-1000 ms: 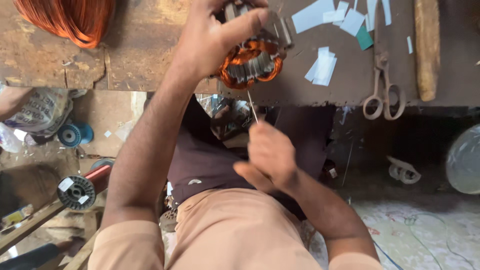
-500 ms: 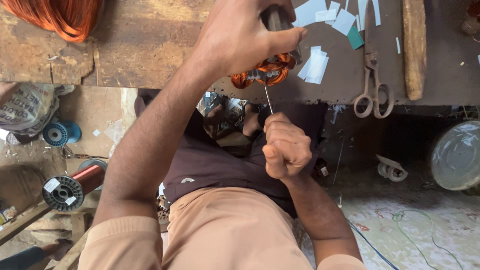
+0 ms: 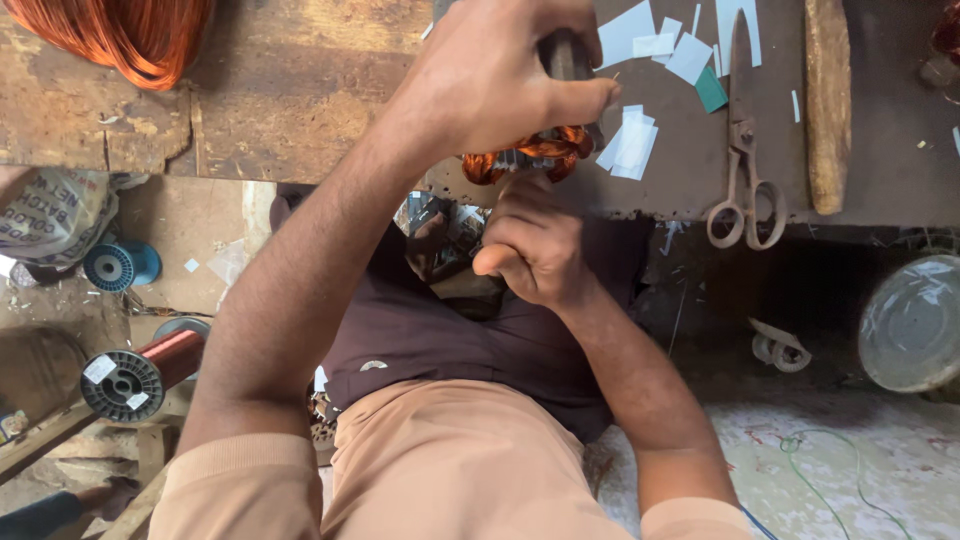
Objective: The person is winding copper wire around a laminated metal core, likely a transformer or motor stator. They use their hands to wrap the wire and a red-handled screwdriver to push the coils into the slots. The person also inserts small white paper strips between the windings.
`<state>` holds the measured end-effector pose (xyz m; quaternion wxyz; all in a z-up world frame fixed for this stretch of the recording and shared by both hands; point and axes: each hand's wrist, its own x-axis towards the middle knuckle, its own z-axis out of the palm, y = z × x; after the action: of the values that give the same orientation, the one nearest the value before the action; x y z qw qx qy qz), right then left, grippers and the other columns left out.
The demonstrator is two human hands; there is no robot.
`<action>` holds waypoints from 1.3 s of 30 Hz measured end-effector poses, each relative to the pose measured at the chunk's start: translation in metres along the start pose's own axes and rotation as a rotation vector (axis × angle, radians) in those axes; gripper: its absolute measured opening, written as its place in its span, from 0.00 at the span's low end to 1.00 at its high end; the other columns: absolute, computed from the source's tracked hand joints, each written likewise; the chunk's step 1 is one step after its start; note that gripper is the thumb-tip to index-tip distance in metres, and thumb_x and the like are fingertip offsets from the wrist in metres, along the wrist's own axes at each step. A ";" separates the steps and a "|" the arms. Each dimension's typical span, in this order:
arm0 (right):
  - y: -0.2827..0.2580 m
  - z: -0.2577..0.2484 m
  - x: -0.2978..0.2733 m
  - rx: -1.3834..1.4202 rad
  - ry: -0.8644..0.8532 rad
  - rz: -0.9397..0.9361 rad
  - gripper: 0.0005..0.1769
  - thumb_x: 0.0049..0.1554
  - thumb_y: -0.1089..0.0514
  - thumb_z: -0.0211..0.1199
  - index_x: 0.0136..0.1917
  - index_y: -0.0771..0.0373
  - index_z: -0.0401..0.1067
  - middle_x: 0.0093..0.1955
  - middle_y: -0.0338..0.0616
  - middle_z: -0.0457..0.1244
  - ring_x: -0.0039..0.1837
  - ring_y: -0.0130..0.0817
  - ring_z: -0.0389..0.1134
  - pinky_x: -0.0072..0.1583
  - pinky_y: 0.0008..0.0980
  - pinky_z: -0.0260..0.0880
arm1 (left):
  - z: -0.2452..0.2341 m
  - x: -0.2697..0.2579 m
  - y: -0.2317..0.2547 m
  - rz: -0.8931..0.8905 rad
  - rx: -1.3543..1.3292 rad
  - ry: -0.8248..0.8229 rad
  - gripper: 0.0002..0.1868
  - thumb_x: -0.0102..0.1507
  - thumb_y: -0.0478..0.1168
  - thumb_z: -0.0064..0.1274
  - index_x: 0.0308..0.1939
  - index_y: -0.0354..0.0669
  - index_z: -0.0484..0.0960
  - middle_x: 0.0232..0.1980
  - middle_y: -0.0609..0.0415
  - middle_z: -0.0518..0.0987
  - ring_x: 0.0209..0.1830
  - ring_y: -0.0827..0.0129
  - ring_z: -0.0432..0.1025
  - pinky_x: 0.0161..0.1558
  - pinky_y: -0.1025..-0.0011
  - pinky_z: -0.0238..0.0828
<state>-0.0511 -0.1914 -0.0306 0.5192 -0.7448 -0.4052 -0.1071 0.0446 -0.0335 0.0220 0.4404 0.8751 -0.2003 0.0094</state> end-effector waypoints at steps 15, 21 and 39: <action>-0.004 -0.002 -0.002 -0.096 -0.012 0.079 0.24 0.63 0.56 0.68 0.28 0.65 0.65 0.28 0.49 0.57 0.33 0.46 0.59 0.44 0.41 0.62 | -0.007 0.009 0.006 -0.125 -0.105 -0.074 0.25 0.54 0.58 0.60 0.46 0.44 0.85 0.39 0.51 0.84 0.37 0.64 0.80 0.41 0.62 0.77; -0.007 -0.005 -0.004 0.004 -0.040 0.068 0.24 0.62 0.60 0.67 0.28 0.65 0.61 0.28 0.47 0.55 0.32 0.45 0.56 0.45 0.40 0.62 | -0.001 0.003 0.005 -0.039 -0.016 0.035 0.23 0.58 0.55 0.66 0.47 0.42 0.87 0.39 0.51 0.86 0.36 0.64 0.81 0.39 0.64 0.78; 0.014 -0.067 0.001 -0.083 0.257 0.012 0.15 0.57 0.66 0.53 0.31 0.72 0.54 0.31 0.48 0.49 0.36 0.44 0.55 0.43 0.40 0.64 | 0.061 -0.084 -0.036 0.157 -0.309 0.688 0.32 0.67 0.56 0.55 0.68 0.40 0.73 0.54 0.51 0.77 0.51 0.69 0.75 0.53 0.70 0.76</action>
<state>-0.0232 -0.2501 -0.0105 0.5362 -0.7482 -0.3261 -0.2151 -0.0291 -0.0328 -0.0589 0.6066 0.7261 -0.1064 0.3059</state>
